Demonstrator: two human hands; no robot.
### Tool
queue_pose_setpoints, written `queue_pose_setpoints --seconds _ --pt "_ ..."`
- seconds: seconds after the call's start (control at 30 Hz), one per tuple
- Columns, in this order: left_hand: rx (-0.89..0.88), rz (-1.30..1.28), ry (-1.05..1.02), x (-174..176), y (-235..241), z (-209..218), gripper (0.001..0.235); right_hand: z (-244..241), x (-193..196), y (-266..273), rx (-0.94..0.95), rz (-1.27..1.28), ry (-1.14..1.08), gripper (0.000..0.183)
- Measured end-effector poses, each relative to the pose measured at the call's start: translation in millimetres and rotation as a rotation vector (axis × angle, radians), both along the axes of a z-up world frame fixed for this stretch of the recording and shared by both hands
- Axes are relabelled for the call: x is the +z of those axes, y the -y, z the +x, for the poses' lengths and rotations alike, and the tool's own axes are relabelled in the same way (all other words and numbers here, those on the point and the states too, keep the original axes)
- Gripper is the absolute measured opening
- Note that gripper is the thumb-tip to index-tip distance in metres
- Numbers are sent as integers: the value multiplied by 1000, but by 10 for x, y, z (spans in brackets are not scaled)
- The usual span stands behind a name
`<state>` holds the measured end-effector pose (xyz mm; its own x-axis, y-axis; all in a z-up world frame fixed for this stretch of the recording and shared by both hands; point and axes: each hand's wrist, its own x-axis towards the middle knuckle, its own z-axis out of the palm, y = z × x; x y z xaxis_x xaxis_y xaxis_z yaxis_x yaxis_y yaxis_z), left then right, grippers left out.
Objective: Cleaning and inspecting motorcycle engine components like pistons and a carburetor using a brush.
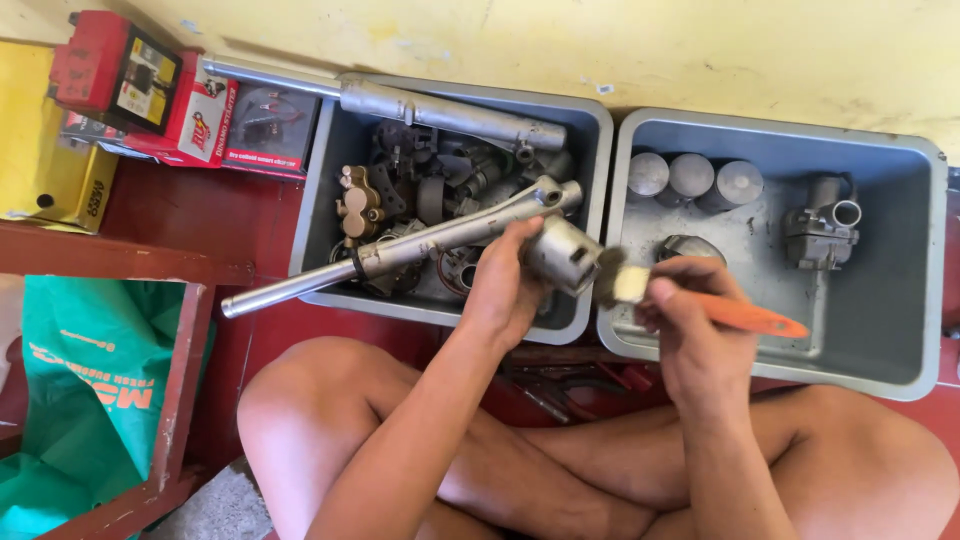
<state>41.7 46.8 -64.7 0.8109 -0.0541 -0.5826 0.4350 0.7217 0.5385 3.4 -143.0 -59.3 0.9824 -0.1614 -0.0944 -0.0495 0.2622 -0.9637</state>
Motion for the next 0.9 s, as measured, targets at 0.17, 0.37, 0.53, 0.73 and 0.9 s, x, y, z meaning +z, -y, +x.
queue_pose_setpoints --seconds 0.17,0.37,0.53,0.73,0.9 --pt "45 -25 22 16 67 -27 46 -66 168 -73 -63 47 73 28" --pt "-88 223 144 88 114 -110 38 -72 -4 -111 141 -149 122 28" --pt "-133 528 390 -146 97 -101 43 -90 32 -45 79 -199 160 22" --pt "-95 473 382 -60 138 -104 42 -137 120 -122 206 -301 120 23" --pt "-1 356 214 61 154 -109 33 -135 105 -204 -16 -257 216 23"
